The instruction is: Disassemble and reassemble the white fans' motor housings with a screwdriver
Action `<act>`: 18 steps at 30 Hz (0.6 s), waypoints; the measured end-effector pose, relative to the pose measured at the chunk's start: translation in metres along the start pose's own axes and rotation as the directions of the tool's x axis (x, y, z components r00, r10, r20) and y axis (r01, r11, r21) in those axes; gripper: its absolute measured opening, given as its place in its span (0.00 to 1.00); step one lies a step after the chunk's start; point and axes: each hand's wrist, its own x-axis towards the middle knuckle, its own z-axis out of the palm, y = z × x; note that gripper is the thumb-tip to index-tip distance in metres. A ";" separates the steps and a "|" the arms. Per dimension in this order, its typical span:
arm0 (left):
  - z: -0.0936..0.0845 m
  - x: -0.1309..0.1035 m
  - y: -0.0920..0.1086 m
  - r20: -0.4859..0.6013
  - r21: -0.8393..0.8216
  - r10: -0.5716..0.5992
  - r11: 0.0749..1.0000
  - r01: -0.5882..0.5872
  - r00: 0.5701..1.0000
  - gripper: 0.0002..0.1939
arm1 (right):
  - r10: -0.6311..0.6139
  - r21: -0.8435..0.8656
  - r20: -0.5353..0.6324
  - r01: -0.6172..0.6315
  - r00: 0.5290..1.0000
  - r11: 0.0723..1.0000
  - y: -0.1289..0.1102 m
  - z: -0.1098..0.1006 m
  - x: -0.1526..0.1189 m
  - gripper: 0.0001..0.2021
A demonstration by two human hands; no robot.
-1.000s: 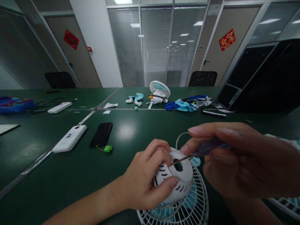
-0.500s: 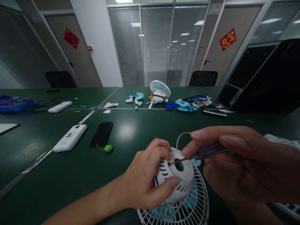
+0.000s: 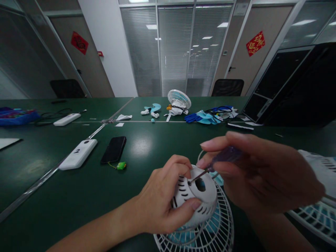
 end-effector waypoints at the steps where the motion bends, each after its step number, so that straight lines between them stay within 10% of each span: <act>1: 0.000 0.000 0.000 0.004 0.003 -0.003 1.000 0.003 1.000 0.16 | -0.043 0.003 -0.037 0.043 0.998 0.999 0.000 0.001 0.001 0.27; 18: -0.002 0.001 0.003 0.022 0.017 -0.008 1.000 0.007 1.000 0.11 | -0.205 -0.166 -0.090 0.189 0.974 0.968 -0.001 0.004 0.007 0.21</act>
